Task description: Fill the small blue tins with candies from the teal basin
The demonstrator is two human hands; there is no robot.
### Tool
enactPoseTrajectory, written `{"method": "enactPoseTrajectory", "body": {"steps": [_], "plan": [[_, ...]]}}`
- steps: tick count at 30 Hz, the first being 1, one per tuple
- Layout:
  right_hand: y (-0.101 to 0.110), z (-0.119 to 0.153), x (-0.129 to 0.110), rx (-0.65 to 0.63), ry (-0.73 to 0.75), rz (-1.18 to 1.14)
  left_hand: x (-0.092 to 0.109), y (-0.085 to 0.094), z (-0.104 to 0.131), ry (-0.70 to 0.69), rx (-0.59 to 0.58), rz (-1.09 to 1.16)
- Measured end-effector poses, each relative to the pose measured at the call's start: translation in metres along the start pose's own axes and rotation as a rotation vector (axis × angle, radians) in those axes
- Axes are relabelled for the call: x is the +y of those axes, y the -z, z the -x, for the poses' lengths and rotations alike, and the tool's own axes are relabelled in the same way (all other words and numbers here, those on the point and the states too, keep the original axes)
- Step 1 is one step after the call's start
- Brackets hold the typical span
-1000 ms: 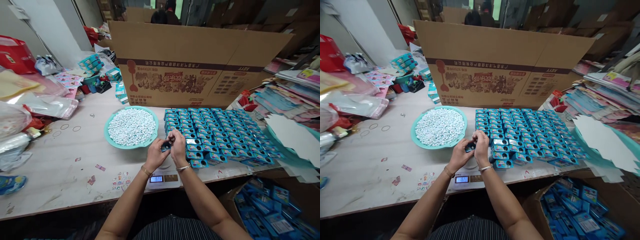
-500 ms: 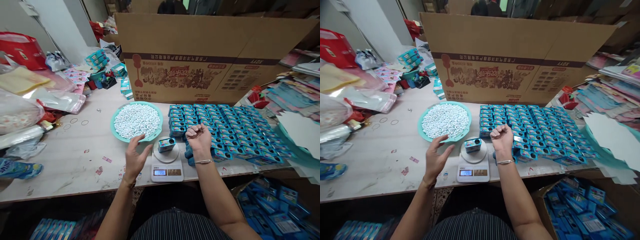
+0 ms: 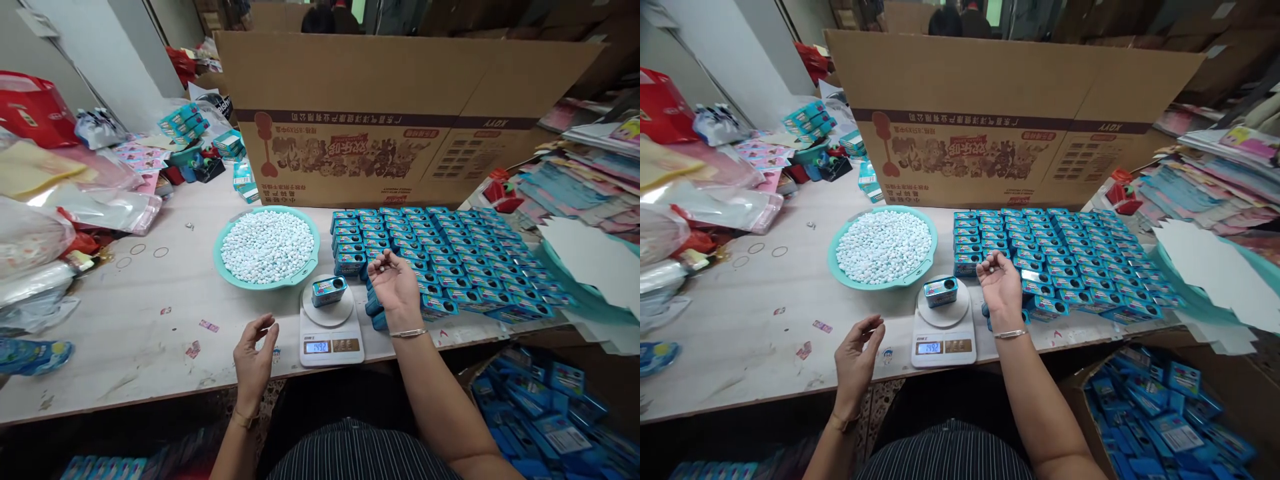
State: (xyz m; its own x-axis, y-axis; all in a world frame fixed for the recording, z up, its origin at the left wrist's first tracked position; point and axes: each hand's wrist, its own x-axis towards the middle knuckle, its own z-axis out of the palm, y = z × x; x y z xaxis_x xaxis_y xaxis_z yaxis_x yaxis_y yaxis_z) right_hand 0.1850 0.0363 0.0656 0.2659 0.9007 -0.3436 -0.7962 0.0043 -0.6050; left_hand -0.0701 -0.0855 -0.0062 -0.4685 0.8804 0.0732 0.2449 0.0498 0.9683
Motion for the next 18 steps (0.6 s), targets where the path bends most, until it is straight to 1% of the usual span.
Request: {"method": "enactPoseTrajectory", "body": {"steps": [5,8,12,15,18], "plan": [[-0.011,0.010,0.009,0.043,-0.076,0.039,-0.001,-0.011,0.004,-0.012,-0.065,0.005],[-0.014,0.012,0.011,0.035,-0.099,0.044,-0.004,-0.015,0.005,-0.012,-0.081,0.011],[-0.014,0.012,0.015,-0.015,-0.102,0.067,-0.007,-0.020,0.005,-0.019,-0.103,0.016],[-0.015,0.012,0.024,-0.054,-0.094,0.095,-0.004,-0.026,0.003,-0.046,-0.140,0.010],[-0.018,0.016,0.036,-0.125,-0.040,0.152,0.000,-0.031,0.000,-0.081,-0.171,0.007]]}}
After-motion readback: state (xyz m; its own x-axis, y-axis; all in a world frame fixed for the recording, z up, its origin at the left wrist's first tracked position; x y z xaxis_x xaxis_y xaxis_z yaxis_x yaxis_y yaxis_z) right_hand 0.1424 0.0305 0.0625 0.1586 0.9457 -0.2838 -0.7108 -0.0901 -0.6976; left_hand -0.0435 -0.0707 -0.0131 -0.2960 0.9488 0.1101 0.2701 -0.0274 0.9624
